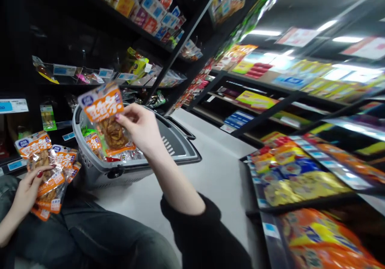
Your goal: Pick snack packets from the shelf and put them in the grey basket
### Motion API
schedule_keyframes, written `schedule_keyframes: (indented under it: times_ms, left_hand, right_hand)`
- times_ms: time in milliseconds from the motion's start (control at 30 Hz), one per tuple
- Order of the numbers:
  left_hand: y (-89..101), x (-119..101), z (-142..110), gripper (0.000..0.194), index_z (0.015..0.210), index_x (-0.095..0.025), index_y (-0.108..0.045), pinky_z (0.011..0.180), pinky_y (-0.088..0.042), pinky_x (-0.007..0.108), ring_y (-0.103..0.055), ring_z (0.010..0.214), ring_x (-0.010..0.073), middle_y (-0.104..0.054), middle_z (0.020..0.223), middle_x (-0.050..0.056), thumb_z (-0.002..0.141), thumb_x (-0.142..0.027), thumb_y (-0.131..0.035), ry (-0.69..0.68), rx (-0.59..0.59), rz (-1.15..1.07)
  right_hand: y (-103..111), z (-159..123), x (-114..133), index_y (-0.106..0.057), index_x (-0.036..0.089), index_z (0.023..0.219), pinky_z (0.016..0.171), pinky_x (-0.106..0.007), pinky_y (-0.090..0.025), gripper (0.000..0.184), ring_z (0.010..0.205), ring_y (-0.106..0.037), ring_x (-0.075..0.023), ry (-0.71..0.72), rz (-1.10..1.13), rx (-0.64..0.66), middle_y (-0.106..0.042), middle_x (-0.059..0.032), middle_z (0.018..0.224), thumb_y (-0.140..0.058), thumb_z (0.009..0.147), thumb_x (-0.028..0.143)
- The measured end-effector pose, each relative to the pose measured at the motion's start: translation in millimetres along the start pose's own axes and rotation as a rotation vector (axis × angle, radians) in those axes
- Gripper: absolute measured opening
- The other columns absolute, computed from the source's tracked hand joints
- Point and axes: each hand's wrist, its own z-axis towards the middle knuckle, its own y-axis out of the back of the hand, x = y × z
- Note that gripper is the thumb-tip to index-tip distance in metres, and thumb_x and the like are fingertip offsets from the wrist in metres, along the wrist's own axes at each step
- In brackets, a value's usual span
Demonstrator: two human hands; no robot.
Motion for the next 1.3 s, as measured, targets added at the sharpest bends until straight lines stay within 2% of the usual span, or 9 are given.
schedule_keyframes:
  times_ms: [100, 400, 633, 767, 867, 1000, 1067, 1167, 1300]
  left_hand:
    - [-1.0, -2, -1, 0.037, 0.097, -0.02, -0.067, 0.088, -0.042, 0.037, -0.059, 0.096, 0.0248, -0.069, 0.101, 0.007, 0.083, -0.044, -0.042, -0.002, -0.013, -0.006]
    - [-2.3, -1, -1, 0.037, 0.1, -0.018, -0.066, 0.091, -0.039, 0.037, -0.056, 0.103, 0.0251, -0.066, 0.107, 0.01, 0.085, -0.041, -0.042, 0.03, -0.006, -0.043]
    - [-3.5, -3, -2, 0.035, 0.098, -0.018, -0.066, 0.091, -0.039, 0.035, -0.056, 0.1, 0.0243, -0.066, 0.104, 0.009, 0.084, -0.04, -0.043, 0.017, -0.019, -0.064]
    - [-4.1, -3, -3, 0.034, 0.098, -0.018, -0.067, 0.092, -0.039, 0.036, -0.056, 0.103, 0.025, -0.066, 0.106, 0.009, 0.084, -0.039, -0.043, 0.021, -0.02, -0.068]
    - [-4.0, -3, -3, 0.031, 0.098, -0.019, -0.066, 0.092, -0.038, 0.036, -0.054, 0.106, 0.0249, -0.065, 0.108, 0.009, 0.084, -0.036, -0.045, 0.023, -0.008, -0.077]
    - [-3.4, -5, -3, 0.027, 0.099, -0.021, -0.066, 0.093, -0.038, 0.036, -0.055, 0.107, 0.0237, -0.066, 0.108, 0.007, 0.083, -0.033, -0.048, 0.011, 0.028, -0.103]
    - [-3.1, -7, -4, 0.025, 0.098, -0.021, -0.066, 0.093, -0.039, 0.036, -0.056, 0.105, 0.023, -0.067, 0.106, 0.006, 0.084, -0.031, -0.047, -0.002, 0.059, -0.105]
    - [-2.8, -10, -7, 0.025, 0.098, -0.023, -0.067, 0.092, -0.041, 0.036, -0.057, 0.101, 0.022, -0.067, 0.105, 0.006, 0.085, -0.028, -0.046, -0.061, 0.134, -0.095]
    - [-3.0, -10, -13, 0.026, 0.102, -0.025, -0.067, 0.092, -0.041, 0.038, -0.055, 0.103, 0.0233, -0.064, 0.109, 0.007, 0.083, -0.025, -0.049, -0.164, 0.221, -0.049]
  right_hand:
    - [-16, 9, -21, -0.054, 0.017, 0.067, 0.053, -0.022, -0.041, 0.011, 0.052, -0.053, -0.0101, -0.13, -0.289, 0.272, -0.058, 0.0023, 0.059, -0.061, 0.074, 0.021]
    - [-56, 9, -39, -0.056, 0.015, 0.073, 0.055, -0.02, -0.046, 0.007, 0.055, -0.06, -0.01, -0.243, -0.575, 0.628, -0.064, 0.0006, 0.064, -0.061, 0.077, 0.014]
    - [-87, 11, -56, -0.054, 0.015, 0.111, 0.079, -0.038, -0.05, 0.027, 0.093, -0.058, -0.0178, -0.29, -0.865, 0.894, -0.057, -0.007, 0.11, -0.052, 0.089, 0.031]
    - [-99, 15, -50, -0.052, 0.015, 0.114, 0.08, -0.038, -0.05, 0.029, 0.095, -0.058, -0.0184, -0.287, -0.952, 0.889, -0.055, -0.0073, 0.112, -0.052, 0.089, 0.03]
    - [-93, 21, -32, -0.058, 0.013, 0.102, 0.074, -0.034, -0.05, 0.026, 0.087, -0.06, -0.0187, -0.265, -1.001, 0.809, -0.061, -0.0086, 0.101, -0.055, 0.087, 0.033]
    - [-72, 9, 11, -0.058, 0.01, 0.096, 0.073, -0.033, -0.043, 0.037, 0.088, -0.06, -0.0235, -0.131, -1.021, 0.498, -0.063, -0.0149, 0.092, -0.028, 0.096, 0.032]
    - [-70, -13, 31, -0.057, 0.013, 0.09, 0.067, -0.028, -0.042, 0.034, 0.073, -0.06, -0.0178, -0.023, -0.875, 0.3, -0.064, -0.0078, 0.077, -0.027, 0.095, 0.028]
    - [-89, -55, 41, -0.056, 0.015, 0.08, 0.058, -0.024, -0.041, 0.017, 0.06, -0.059, -0.0153, 0.068, -0.558, 0.397, -0.063, -0.0033, 0.067, -0.045, 0.088, 0.026]
    - [-130, -90, 23, -0.055, 0.011, 0.095, 0.069, -0.034, -0.044, 0.025, 0.083, -0.06, -0.0263, -0.003, -0.575, 0.336, -0.064, -0.0129, 0.088, -0.062, 0.076, 0.025]
